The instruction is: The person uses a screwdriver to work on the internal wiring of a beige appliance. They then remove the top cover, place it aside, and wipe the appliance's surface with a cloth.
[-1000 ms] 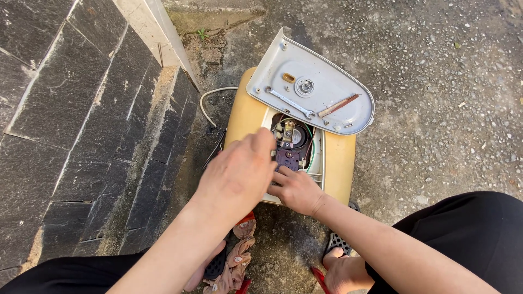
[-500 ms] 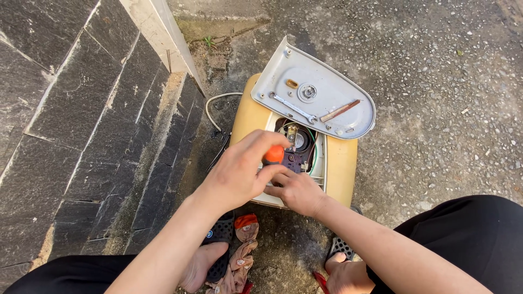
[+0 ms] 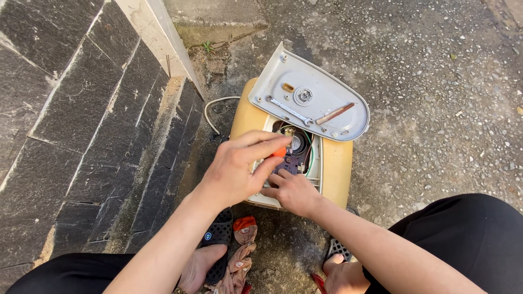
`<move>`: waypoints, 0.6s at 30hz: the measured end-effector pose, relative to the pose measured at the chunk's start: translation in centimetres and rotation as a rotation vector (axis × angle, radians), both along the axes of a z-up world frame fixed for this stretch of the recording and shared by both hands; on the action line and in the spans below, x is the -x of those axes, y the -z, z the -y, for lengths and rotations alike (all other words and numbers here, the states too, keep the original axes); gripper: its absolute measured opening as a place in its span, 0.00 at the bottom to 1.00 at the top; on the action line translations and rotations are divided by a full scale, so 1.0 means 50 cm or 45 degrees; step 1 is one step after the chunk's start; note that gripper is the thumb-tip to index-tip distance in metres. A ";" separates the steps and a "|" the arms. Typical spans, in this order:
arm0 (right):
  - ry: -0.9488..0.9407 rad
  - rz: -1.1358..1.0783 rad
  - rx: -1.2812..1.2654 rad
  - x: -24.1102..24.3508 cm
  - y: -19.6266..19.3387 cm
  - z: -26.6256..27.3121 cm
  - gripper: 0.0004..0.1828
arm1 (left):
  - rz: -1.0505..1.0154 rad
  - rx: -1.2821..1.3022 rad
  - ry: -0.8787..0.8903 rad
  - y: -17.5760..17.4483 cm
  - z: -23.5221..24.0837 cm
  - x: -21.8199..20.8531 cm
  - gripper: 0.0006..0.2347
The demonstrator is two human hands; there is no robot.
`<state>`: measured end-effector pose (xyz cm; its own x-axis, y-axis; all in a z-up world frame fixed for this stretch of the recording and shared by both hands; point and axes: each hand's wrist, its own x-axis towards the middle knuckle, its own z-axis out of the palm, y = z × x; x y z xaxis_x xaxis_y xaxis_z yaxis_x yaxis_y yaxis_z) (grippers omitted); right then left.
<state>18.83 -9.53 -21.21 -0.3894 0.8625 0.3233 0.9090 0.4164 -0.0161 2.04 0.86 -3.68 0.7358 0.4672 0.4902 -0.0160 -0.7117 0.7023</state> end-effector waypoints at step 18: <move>0.025 0.042 0.028 -0.006 0.017 0.006 0.11 | 0.186 0.004 -0.148 0.049 0.012 -0.025 0.10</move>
<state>19.13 -9.82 -22.04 -0.3823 0.8769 0.2913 0.9173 0.3982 0.0051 3.27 0.27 -6.14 0.5980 0.5464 0.5864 -0.0360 -0.7125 0.7007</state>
